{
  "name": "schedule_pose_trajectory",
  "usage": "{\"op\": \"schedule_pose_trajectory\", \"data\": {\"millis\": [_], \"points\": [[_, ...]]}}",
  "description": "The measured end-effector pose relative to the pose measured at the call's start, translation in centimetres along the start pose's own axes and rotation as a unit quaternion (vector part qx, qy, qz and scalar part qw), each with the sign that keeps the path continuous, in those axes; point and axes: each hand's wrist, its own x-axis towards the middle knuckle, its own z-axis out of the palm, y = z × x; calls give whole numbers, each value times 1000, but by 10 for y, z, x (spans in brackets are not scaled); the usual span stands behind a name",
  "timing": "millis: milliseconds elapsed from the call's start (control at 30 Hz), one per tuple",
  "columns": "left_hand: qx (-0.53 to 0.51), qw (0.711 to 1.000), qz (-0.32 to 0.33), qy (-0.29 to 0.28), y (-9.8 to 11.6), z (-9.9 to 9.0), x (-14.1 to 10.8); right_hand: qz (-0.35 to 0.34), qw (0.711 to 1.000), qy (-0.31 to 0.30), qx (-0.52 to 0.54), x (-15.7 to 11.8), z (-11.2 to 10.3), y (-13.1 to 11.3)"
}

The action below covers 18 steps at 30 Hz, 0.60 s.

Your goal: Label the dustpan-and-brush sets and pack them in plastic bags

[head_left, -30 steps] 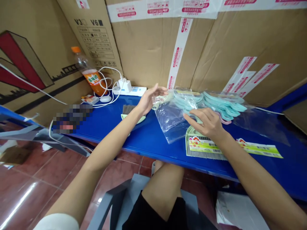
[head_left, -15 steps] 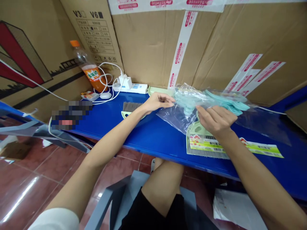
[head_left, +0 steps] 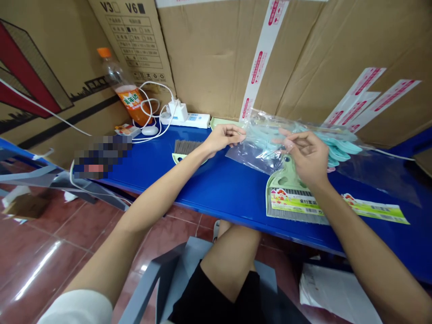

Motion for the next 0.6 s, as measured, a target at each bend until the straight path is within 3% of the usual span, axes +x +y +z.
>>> {"op": "schedule_pose_trajectory", "data": {"millis": [133, 300, 500, 600], "points": [[-8, 1000, 9, -24, 3, 2, -3, 15, 998, -41, 54, 5, -7, 7], [-6, 998, 6, -61, 5, 4, -6, 26, 998, -57, 20, 3, -10, 13], [2, 1000, 27, -10, 2, 2, -4, -9, 997, -70, 18, 1, -9, 10], [23, 999, 21, -43, 3, 2, -5, 11, 996, -84, 7, 1, -8, 6]]}}
